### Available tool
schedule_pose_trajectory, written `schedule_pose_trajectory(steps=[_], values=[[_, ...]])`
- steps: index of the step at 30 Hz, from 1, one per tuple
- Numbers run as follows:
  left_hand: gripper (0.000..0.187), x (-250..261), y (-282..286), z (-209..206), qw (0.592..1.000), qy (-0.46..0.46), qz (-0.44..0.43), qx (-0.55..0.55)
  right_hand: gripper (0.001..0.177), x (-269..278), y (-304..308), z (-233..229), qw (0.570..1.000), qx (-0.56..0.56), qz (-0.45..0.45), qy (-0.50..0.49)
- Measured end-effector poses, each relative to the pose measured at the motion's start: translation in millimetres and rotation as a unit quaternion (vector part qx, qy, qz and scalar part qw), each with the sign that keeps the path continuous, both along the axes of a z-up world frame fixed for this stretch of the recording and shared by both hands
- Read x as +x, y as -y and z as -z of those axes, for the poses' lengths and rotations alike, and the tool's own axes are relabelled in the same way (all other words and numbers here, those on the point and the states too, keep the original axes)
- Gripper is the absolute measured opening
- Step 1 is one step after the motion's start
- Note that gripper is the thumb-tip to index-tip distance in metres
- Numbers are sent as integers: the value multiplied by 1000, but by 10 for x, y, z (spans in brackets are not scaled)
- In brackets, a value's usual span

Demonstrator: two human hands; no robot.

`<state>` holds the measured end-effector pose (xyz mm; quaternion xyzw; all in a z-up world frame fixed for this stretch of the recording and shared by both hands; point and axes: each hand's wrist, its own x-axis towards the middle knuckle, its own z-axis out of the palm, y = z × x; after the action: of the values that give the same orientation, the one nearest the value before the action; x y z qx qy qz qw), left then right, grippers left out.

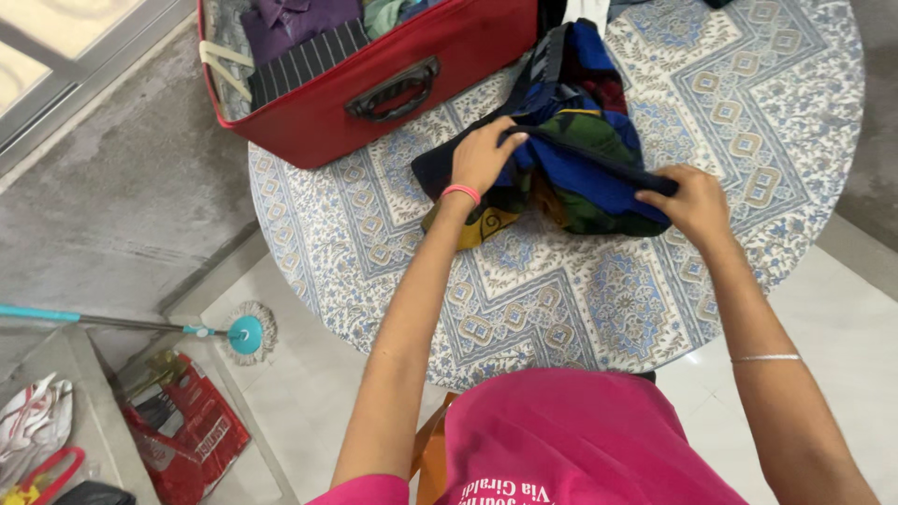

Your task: The person folds a black striped shirt, a large multi-colored patterned scarf, and a pair of black pants by hand on a table before placing each item into a red suitcase.

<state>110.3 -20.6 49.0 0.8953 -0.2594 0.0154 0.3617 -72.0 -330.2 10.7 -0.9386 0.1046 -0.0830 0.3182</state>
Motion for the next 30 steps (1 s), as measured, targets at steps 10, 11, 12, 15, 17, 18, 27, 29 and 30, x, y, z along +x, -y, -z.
schedule_pose_trajectory(steps=[10,11,12,15,17,18,27,29,30], values=[[37,332,176,101,996,-41,-65,44,37,-412,684,-134,844,528,27,-87],[37,344,185,102,996,-45,-64,46,40,-410,683,-171,851,517,41,-82],[37,343,197,98,996,-43,-64,47,43,-406,684,-197,858,505,55,-77],[36,271,200,48,996,-44,-54,50,36,-333,664,-184,875,474,80,51],[35,196,202,-13,996,-59,-39,50,31,-215,681,-189,877,451,136,90],[35,158,208,-45,997,-54,-34,50,28,-154,686,-200,877,439,164,109],[32,47,216,-150,997,0,-37,65,26,-26,582,-280,916,-362,123,118],[32,50,216,-137,996,4,-41,77,23,70,788,-250,971,-183,98,-122],[33,49,208,-130,996,4,-27,83,23,127,937,-213,964,-86,82,-240]])
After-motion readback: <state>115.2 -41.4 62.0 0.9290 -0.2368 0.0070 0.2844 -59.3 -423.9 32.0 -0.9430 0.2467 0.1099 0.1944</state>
